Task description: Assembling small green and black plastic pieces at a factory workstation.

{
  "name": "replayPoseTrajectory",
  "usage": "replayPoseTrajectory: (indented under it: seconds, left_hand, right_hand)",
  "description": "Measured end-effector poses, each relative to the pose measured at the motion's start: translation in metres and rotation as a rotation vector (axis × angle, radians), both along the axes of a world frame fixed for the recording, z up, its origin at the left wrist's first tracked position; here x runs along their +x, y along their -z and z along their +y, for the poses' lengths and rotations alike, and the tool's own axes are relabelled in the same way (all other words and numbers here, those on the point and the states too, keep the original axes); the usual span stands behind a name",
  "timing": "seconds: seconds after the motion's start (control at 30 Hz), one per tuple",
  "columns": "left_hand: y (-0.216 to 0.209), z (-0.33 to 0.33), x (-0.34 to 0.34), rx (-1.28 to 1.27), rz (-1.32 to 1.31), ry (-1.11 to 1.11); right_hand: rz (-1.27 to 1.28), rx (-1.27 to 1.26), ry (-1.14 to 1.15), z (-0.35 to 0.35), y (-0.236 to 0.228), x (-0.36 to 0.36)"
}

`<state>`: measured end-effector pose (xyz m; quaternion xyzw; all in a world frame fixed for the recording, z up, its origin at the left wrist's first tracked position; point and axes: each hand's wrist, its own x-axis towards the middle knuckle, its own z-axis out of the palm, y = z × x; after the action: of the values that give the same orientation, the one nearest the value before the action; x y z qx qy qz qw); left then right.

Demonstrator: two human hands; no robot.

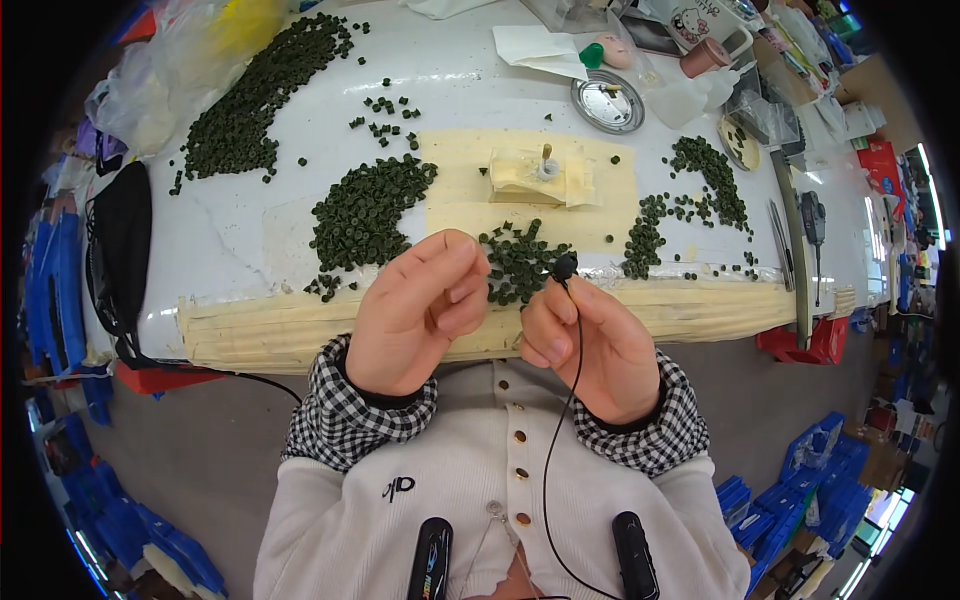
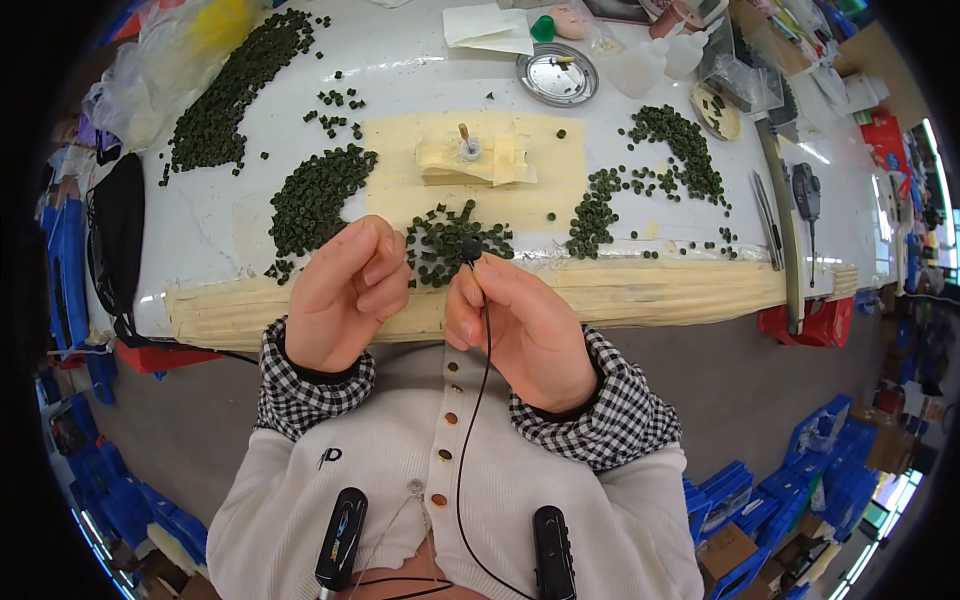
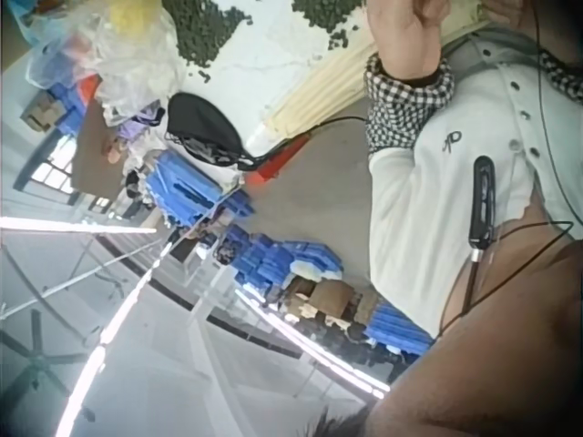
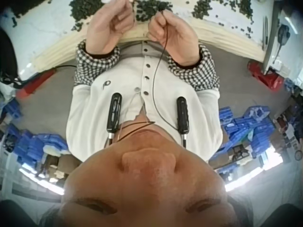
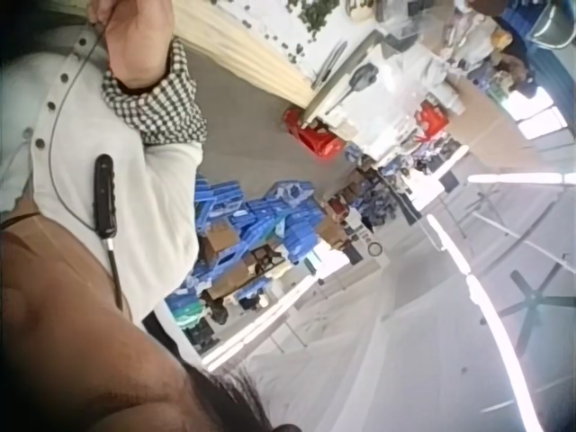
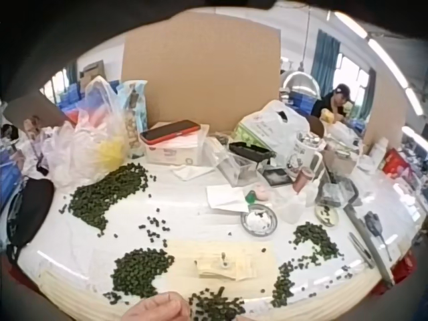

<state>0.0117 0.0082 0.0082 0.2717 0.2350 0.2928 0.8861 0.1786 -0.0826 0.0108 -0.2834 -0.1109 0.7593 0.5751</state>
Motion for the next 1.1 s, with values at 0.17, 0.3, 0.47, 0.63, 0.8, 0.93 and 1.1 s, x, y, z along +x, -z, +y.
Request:
replayPoseTrajectory:
  seconds: [0.17, 0.3, 0.47, 0.63, 0.8, 0.93, 1.1]
  left_hand:
    - [-0.004, -0.012, 0.008, 0.653, 0.357, -0.133]
    - [-0.004, -0.013, 0.007, 0.719, 0.396, -0.138]
    - [0.0, -0.013, 0.005, 0.699, 0.394, -0.151]
    - [0.0, -0.013, 0.005, 0.727, 0.395, -0.142]
    - [-0.006, -0.014, 0.006, 0.708, 0.392, -0.122]
    - [-0.006, -0.012, 0.002, 0.709, 0.394, -0.042]
    - [-0.006, -0.008, -0.003, 0.691, 0.326, 0.075]
  right_hand:
    - [-0.561, 0.158, 0.062, 0.0, -0.011, -0.005]
    - [-0.796, 0.261, 0.08, 0.001, -0.013, -0.007]
    - [-0.976, 0.347, 0.086, 0.002, -0.003, -0.01]
    - [-1.095, 0.398, 0.144, 0.003, -0.001, -0.01]
    - [-1.11, 0.403, 0.137, 0.002, 0.0, -0.008]
    - [-0.985, 0.384, 0.082, 0.0, 0.0, -0.005]
    - [-0.706, 0.257, -0.023, 0.0, -0.004, 0.0]
